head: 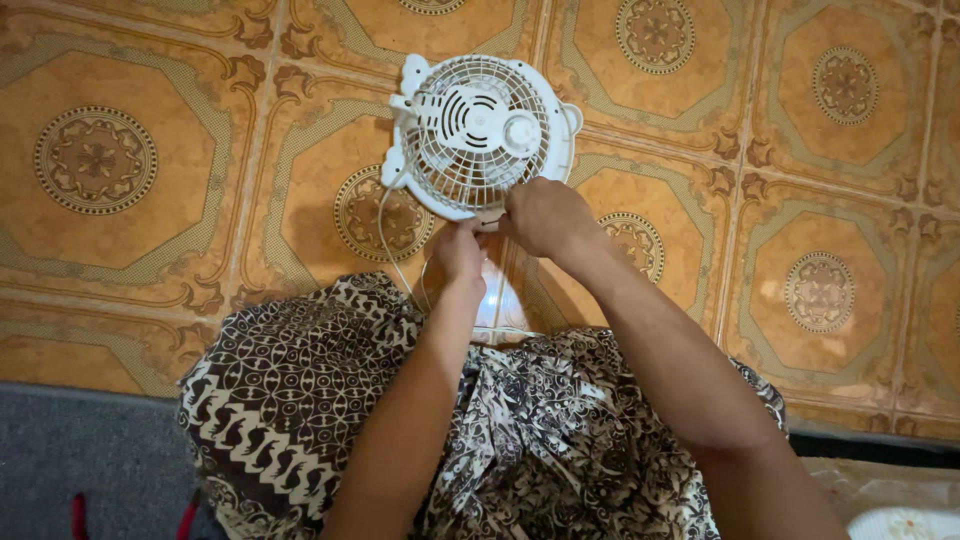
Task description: The person reassembles a small white electric fan by attaching the front grille and securing it with screws using a screwdriver. The fan is held in the lap and rotated as needed during assembly.
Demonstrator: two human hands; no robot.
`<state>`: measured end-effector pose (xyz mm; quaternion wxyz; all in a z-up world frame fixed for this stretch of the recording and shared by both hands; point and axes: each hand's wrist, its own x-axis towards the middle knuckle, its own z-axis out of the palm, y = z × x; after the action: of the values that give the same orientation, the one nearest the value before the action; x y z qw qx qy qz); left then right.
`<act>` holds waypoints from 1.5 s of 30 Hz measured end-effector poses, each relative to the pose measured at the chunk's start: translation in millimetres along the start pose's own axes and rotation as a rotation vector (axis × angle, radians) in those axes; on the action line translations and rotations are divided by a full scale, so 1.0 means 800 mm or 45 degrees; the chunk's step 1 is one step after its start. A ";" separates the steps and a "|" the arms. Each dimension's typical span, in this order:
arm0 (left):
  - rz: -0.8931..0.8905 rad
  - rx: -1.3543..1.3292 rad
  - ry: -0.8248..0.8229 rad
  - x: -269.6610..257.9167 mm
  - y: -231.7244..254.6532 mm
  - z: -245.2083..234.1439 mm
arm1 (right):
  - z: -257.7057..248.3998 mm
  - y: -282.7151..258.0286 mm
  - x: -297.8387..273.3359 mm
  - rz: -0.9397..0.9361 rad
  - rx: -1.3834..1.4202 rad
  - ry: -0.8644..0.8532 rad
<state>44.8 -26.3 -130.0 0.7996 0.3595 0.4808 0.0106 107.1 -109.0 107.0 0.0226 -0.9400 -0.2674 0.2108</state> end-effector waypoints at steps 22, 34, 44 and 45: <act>-0.019 -0.412 -0.392 -0.007 0.034 0.003 | -0.032 -0.022 -0.032 -0.191 -0.168 0.217; 0.098 -0.332 -0.532 -0.075 0.070 0.004 | -0.032 -0.012 -0.066 -0.214 -0.220 0.386; 0.333 0.086 -0.547 -0.110 0.085 0.002 | -0.042 -0.008 -0.089 -0.142 0.128 0.190; 0.327 0.144 -0.537 -0.112 0.085 0.002 | -0.042 -0.004 -0.095 -0.214 0.186 0.263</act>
<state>20.4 -9.5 -21.4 0.8529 0.4561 0.2538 0.0099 60.5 -142.7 167.3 0.1358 -0.9268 -0.3254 0.1293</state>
